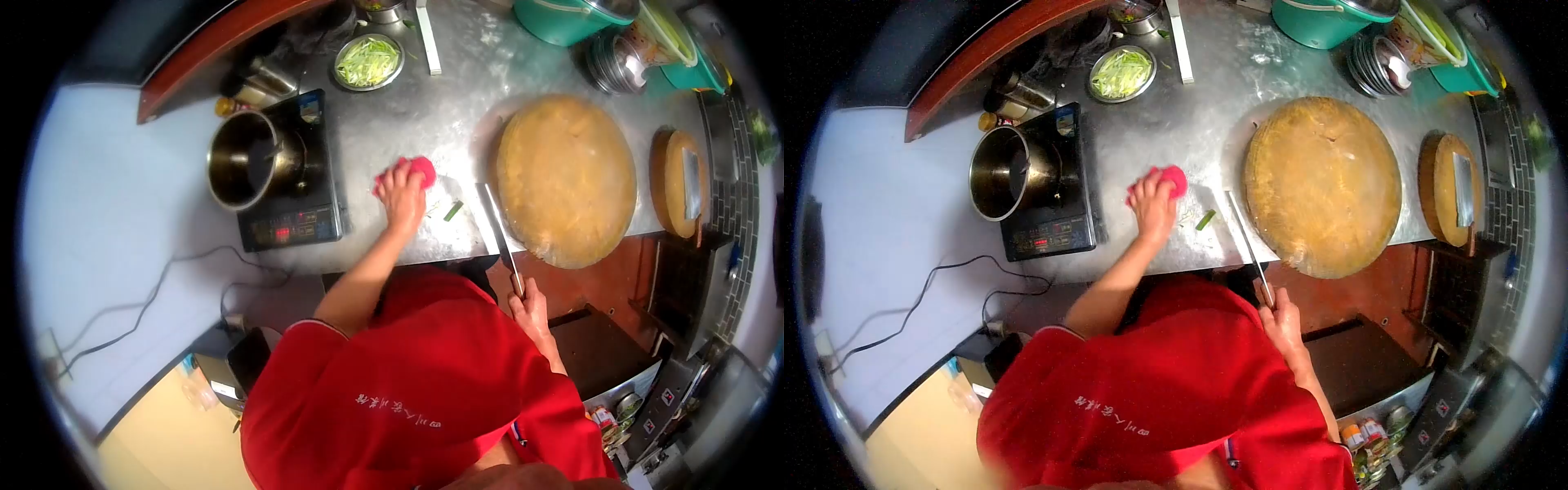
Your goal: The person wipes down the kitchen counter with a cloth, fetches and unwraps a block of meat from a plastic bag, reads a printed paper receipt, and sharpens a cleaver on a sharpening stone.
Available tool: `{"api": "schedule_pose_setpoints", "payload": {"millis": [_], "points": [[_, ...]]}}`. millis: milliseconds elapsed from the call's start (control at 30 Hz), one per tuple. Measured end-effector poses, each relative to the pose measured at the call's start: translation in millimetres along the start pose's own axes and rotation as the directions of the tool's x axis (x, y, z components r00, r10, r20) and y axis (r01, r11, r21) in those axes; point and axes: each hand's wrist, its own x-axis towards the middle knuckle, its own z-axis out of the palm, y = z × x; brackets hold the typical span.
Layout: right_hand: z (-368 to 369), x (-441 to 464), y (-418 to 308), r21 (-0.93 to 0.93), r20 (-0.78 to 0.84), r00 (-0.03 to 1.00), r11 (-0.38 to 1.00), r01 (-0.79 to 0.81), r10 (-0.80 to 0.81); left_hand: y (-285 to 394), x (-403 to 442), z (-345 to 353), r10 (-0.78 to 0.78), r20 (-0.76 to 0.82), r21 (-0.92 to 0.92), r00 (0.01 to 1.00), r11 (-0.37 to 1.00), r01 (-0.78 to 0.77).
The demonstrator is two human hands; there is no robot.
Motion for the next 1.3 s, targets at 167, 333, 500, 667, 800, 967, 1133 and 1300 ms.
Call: {"api": "schedule_pose_setpoints", "payload": {"millis": [167,333,500,667,800,967,1133,1300], "points": [[12,16,12,-0.136,-0.005,1.0,0.991,-0.003,0.002,-6,-29,-34,-0.231,-0.086,-0.339,0.969,0.921,0.19],[35,29,42,0.087,0.037,0.999,0.996,0.005,-0.008,-35,-30,-66,-0.291,-0.119,0.017,0.949,0.955,0.295],[49,47,33,0.408,0.321,0.943,0.884,-0.227,0.094,-9,-61,-38,-0.283,-0.061,0.057,0.957,0.957,0.286],[90,72,27,0.499,0.486,0.873,0.81,-0.306,0.03,34,-74,-21,-0.275,-0.106,-0.094,0.956,0.959,0.266],[102,71,24,0.495,0.563,0.825,0.784,-0.374,0.038,40,-87,-17,-0.352,-0.145,-0.189,0.925,0.927,0.323],[81,70,36,0.348,0.741,0.665,0.794,-0.498,0.092,14,-128,-17,-0.784,0.022,-0.898,0.621,0.258,0.357],[64,52,47,0.257,0.807,0.589,0.882,-0.394,0.028,3,-265,-69,-0.867,-0.149,-0.794,0.476,0.392,0.465],[74,32,47,0.042,0.88,0.472,0.979,-0.199,0.059,53,-392,-120,-0.991,-0.057,-0.87,0.123,0.11,0.48]]}}
